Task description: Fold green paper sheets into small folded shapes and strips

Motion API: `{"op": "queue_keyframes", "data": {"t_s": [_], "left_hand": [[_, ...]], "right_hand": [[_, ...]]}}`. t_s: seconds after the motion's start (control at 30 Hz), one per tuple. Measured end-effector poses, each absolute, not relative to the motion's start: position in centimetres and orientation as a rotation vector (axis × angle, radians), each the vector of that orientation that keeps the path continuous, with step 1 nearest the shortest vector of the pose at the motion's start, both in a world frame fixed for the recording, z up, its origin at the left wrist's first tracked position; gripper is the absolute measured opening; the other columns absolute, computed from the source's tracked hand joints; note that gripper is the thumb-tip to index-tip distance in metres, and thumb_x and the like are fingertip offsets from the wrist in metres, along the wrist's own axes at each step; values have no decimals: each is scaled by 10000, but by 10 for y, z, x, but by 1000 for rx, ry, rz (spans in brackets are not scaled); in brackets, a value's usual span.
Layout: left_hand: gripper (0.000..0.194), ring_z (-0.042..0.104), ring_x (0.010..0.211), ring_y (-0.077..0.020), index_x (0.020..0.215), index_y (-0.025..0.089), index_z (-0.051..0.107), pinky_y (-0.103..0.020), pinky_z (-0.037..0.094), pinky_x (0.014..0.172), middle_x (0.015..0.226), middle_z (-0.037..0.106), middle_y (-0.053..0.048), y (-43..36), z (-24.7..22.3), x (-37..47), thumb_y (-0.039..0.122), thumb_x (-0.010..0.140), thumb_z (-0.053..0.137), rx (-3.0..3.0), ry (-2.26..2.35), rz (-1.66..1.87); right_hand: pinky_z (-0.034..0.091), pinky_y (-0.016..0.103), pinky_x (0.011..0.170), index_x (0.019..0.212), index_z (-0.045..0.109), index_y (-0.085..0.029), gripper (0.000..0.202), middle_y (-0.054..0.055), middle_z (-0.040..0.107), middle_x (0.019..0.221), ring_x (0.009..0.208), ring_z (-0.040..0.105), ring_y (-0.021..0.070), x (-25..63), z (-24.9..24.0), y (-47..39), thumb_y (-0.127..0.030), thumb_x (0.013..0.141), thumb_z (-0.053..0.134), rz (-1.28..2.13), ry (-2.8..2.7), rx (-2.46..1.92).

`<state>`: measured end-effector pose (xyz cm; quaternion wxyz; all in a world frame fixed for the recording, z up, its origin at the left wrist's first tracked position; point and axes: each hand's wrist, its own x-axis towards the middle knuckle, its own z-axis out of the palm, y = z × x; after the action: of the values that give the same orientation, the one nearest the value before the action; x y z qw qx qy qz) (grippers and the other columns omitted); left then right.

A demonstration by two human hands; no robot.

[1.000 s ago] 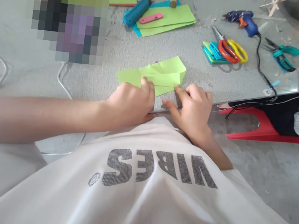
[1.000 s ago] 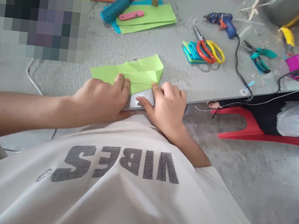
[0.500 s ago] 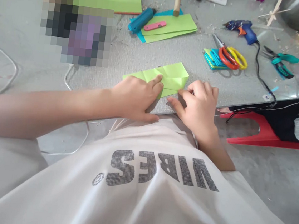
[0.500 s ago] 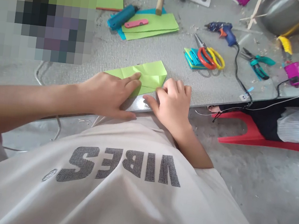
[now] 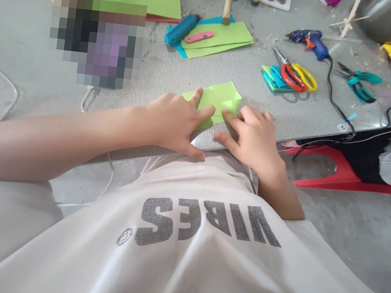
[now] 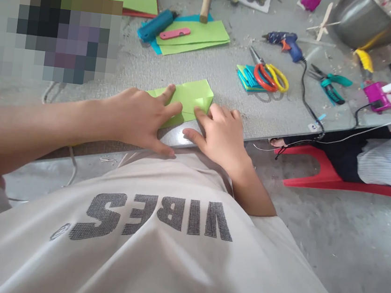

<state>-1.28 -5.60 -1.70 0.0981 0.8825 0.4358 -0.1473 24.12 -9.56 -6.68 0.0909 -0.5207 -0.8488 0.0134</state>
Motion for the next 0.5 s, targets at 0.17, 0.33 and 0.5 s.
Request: {"op": "queue_keyframes", "data": {"t_s": [0.17,0.33,0.5], "left_hand": [[1364,778,1437,-692,1871,271,524,-730,623,1181,2081,223,-360,-57,-17,-13,1079,832,882,2604,1316,-464],[1280,794,1432,-660,1832,271,568,-692,630,1180,2079,243,-347,-55,-15,-18,1076,878,851,2624,1271,-456],[1208,835,1373,-625,1783,300,625,-668,650,1139,2087,248,-335,-55,-15,-20,1055,878,892,2624,1265,-446]], "right_hand": [[432,496,997,1658,827,-179,655,179,777,1213,1200,707,421,248,-61,-98,-645,1234,648,11,-2411,-1679],[439,478,932,1471,914,-175,536,167,781,1120,1054,722,385,246,-59,-94,-589,1205,702,4,-2337,-1746],[459,461,840,1014,901,-211,568,129,763,977,860,668,294,241,-57,-98,-617,1255,584,-43,-2224,-1552]]}}
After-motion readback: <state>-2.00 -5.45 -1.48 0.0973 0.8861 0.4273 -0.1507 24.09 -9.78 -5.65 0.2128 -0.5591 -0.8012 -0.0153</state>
